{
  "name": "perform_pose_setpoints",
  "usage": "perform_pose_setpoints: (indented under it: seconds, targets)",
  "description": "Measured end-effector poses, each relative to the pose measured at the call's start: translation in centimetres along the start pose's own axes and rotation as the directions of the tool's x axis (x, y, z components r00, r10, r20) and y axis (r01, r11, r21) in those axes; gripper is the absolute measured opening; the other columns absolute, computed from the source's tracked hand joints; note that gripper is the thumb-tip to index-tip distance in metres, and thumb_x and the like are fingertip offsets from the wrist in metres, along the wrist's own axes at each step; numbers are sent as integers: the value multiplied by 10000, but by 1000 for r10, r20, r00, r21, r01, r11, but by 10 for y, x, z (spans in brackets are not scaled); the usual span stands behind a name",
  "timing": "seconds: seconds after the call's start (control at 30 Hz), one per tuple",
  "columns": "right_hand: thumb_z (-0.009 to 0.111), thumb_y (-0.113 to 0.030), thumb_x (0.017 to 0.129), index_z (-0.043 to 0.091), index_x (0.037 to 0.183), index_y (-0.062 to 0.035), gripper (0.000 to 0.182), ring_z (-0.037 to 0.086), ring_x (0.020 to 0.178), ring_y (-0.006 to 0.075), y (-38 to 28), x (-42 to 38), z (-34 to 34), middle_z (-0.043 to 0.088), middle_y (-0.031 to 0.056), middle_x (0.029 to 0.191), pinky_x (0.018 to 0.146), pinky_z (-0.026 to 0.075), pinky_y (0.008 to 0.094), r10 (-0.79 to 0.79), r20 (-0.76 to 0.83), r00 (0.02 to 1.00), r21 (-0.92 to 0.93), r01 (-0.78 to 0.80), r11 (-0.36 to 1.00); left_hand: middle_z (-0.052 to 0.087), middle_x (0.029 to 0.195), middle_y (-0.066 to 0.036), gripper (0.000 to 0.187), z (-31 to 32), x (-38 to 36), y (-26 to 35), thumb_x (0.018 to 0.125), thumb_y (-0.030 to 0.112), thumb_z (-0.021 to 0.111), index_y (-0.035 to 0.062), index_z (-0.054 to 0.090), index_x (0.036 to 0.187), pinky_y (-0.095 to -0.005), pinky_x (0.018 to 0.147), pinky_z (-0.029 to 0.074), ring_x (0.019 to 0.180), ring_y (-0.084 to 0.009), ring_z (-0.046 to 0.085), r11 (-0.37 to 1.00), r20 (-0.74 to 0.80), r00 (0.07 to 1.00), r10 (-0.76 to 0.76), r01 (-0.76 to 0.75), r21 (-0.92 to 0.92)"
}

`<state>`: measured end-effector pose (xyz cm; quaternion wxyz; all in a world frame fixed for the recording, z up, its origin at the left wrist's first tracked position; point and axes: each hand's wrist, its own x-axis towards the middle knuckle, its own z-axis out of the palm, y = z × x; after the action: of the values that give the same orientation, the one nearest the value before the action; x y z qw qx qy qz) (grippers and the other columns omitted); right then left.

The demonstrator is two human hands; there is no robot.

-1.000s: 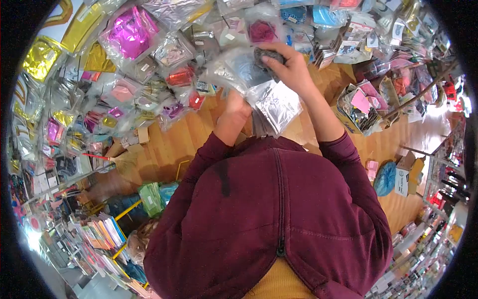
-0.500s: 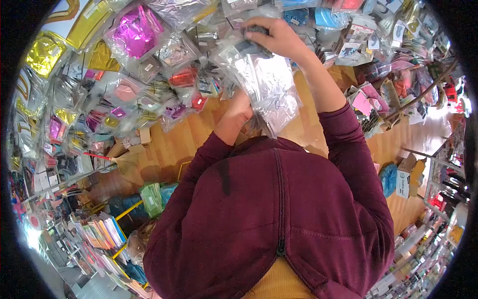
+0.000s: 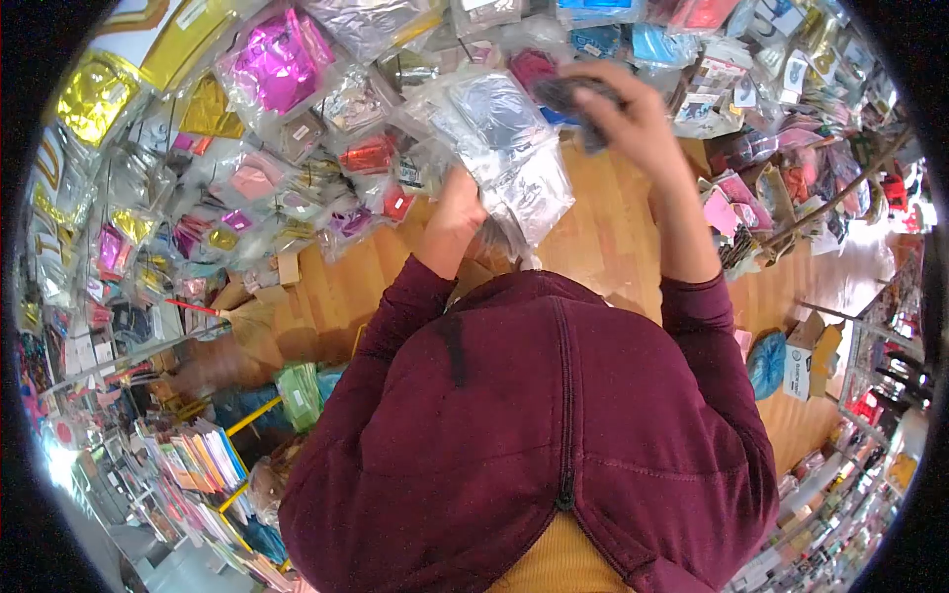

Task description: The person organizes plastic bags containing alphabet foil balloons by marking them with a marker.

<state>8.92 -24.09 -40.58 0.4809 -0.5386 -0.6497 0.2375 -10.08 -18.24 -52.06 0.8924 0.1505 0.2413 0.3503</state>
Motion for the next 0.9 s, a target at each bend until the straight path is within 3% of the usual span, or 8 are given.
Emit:
perform_pose_setpoints:
  seconds: [0.07, 0.1, 0.13, 0.27, 0.37, 0.6, 0.73, 0.9]
  targets:
    - [560, -113, 779, 499, 1109, -50, 342, 546, 865, 158, -17, -8, 35, 493, 85, 1129, 740, 457, 293, -13, 76, 997, -87, 20, 996, 552, 1011, -119, 352, 6, -1, -2, 854, 242, 449, -9, 460, 1100, -368, 767, 483, 884, -227, 568, 999, -12, 1000, -8, 8, 33]
    - [595, -128, 731, 486, 1133, -63, 421, 474, 1034, 238, -1, -14, 60, 470, 118, 1162, 860, 394, 371, -317, 89, 944, -210, 329, 921, 551, 1013, -117, 353, 10, -3, -4, 855, 245, 447, -8, 459, 1102, -367, 768, 482, 887, -225, 567, 998, -24, 1000, -8, 10, 56]
    - [597, -174, 711, 472, 1149, -79, 465, 370, 1134, 292, 2, -19, 81, 445, 134, 1184, 946, 292, 425, -323, 179, 929, -225, 358, 906, 549, 1015, -116, 354, 14, -5, -7, 856, 248, 445, -6, 457, 1103, -366, 768, 482, 890, -224, 565, 997, -24, 1000, -14, 16, 76]
    - [531, -274, 763, 510, 1062, -70, 363, 427, 1071, 315, 34, -10, 87, 464, 165, 1150, 922, 315, 444, -291, -30, 956, -480, 242, 843, 544, 1023, -110, 360, 30, -18, -20, 860, 258, 437, 1, 451, 1110, -363, 769, 481, 900, -219, 559, 989, -49, 999, -23, 30, 142]
    - [503, -238, 772, 571, 920, -35, 260, 517, 865, 346, 63, -1, 67, 551, 180, 952, 798, 401, 392, 12, -161, 987, -356, -69, 932, 542, 1027, -107, 362, 30, -23, -28, 861, 263, 434, 4, 448, 1114, -362, 770, 480, 906, -216, 557, 984, -90, 995, -37, 52, 169]
    - [564, -198, 725, 503, 1060, -42, 373, 452, 1029, 330, 5, -39, 93, 452, 187, 1157, 906, 340, 400, -252, 23, 967, -309, 247, 919, 537, 1018, -92, 331, -11, -9, -20, 856, 249, 434, 31, 461, 1104, -335, 760, 477, 913, -204, 546, 998, -123, 992, 31, -24, 57]
    - [575, -196, 711, 503, 1067, -51, 392, 443, 1035, 320, 18, -35, 90, 451, 177, 1166, 898, 344, 383, -250, -59, 966, -399, 207, 893, 542, 1008, -103, 317, -18, -7, -17, 845, 211, 453, 17, 469, 1095, -339, 748, 478, 895, -209, 551, 993, -93, 995, 45, -35, 108]
    - [575, -172, 643, 585, 913, -43, 300, 547, 863, 315, 64, -22, 52, 576, 160, 947, 758, 442, 373, 185, -132, 974, -292, -217, 932, 545, 1006, -119, 319, 1, -19, -21, 817, 112, 458, -16, 452, 1109, -352, 730, 486, 849, -225, 567, 969, -179, 984, -2, 46, 242]
